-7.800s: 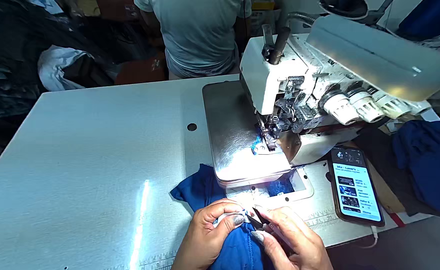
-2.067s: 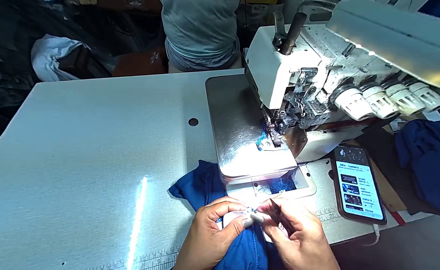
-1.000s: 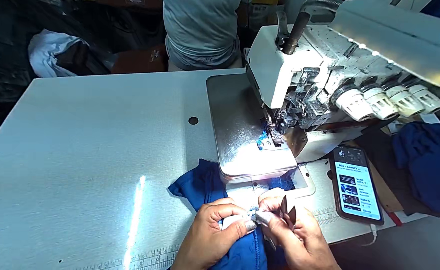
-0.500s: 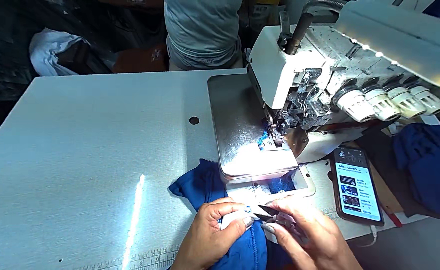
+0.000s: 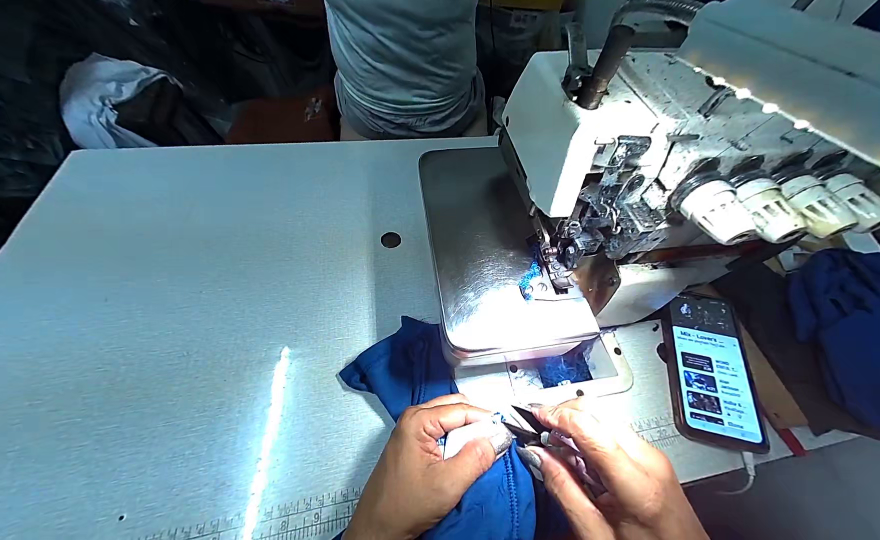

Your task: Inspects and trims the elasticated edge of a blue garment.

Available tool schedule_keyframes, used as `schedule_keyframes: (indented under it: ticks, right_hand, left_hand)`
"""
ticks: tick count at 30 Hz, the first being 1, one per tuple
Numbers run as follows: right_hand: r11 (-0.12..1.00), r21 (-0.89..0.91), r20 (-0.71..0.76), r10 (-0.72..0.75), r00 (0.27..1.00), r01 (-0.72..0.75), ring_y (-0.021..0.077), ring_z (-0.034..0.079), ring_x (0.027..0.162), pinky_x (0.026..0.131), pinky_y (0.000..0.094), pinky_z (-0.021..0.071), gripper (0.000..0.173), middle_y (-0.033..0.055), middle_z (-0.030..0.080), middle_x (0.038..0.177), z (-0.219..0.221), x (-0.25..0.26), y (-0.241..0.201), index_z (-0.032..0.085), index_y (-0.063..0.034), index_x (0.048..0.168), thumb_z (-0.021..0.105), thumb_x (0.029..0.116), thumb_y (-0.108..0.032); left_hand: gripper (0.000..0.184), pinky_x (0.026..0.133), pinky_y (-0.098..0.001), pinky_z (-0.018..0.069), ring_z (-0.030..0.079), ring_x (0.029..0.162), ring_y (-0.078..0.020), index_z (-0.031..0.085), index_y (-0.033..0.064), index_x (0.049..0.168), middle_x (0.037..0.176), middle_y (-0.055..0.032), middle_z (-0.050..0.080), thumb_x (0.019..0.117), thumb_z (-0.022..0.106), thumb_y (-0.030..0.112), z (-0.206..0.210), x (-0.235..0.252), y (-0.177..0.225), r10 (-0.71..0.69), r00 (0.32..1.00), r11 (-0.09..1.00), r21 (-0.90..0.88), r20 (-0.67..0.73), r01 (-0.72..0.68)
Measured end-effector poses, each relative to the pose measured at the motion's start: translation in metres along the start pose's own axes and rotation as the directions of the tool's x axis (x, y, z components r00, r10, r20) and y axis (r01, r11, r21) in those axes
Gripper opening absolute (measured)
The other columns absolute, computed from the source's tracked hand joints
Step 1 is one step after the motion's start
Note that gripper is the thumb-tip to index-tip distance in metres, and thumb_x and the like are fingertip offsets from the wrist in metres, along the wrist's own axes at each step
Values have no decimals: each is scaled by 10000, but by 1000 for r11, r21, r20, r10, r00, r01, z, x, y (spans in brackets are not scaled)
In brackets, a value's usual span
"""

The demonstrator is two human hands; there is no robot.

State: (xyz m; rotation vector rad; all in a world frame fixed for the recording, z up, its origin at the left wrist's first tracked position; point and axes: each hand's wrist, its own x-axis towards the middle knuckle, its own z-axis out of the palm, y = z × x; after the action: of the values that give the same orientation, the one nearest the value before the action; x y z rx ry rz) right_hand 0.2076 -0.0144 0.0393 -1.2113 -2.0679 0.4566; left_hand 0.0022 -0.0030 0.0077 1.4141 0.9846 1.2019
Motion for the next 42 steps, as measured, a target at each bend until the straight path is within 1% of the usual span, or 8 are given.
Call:
schedule_keyframes:
  ticks: [5,9,14,19,29,35,39,42]
  right_hand:
    - [995,97,-126,17,992,-5,12,591,771,697,97,489,231,100,664,901,0,0,-4,687,28,1111,649,960,-143]
    - [1000,9,-49,-3,999,3,95,643,790,679,182,528,216,121,694,938,-1,-2,-5,727,-33,1092,659,959,-188]
    - [998,-63,-25,-32,999,30,106,638,787,652,206,521,197,95,675,918,-3,1,-2,729,-83,1099,639,977,-209]
    - [997,-71,-9,-41,999,40,108,615,762,629,213,502,186,84,653,894,-5,3,0,730,-106,1094,616,989,-209]
    - [995,-24,20,-98,995,98,104,647,846,715,226,527,182,67,682,941,-5,7,11,727,-148,1108,585,1020,-221]
    - [985,-68,46,-155,987,157,125,655,863,713,246,524,180,67,689,952,-10,12,12,725,-163,1099,568,1021,-201]
    - [986,-6,58,-165,985,166,119,649,901,771,222,528,175,77,678,969,-6,11,12,712,-131,1119,572,1030,-184]
    - [971,180,13,-164,986,159,96,659,980,856,198,541,162,85,686,1028,-1,11,15,679,-78,1144,587,1028,-145]
  left_hand:
    - [119,777,-149,544,655,848,14,775,60,852,859,37,720,898,725,158,0,0,0,-13,1000,1000,-16,-5,13]
    - [102,802,-153,549,662,885,13,773,59,852,882,31,730,885,721,141,0,0,0,-5,1000,1000,-6,5,5]
    - [100,805,-150,540,653,880,15,774,58,856,880,32,725,888,728,141,0,0,-1,14,1000,1000,-2,7,-14]
    - [102,794,-143,533,643,875,20,774,50,851,866,30,714,883,717,128,0,0,-2,28,999,1000,1,21,-28]
    - [120,809,-136,529,648,886,23,767,39,837,869,16,723,888,705,128,-2,1,-1,40,997,999,25,64,-42]
    - [148,829,-146,534,659,907,21,763,47,830,879,14,733,904,697,158,-3,1,-1,45,996,998,47,82,-49]
    - [158,843,-148,532,661,933,17,756,41,810,894,2,740,900,685,150,-2,1,-2,47,995,997,52,93,-52]
    - [153,845,-154,537,667,933,10,755,29,822,905,-12,745,900,686,140,-3,1,-3,62,992,997,38,113,-66]
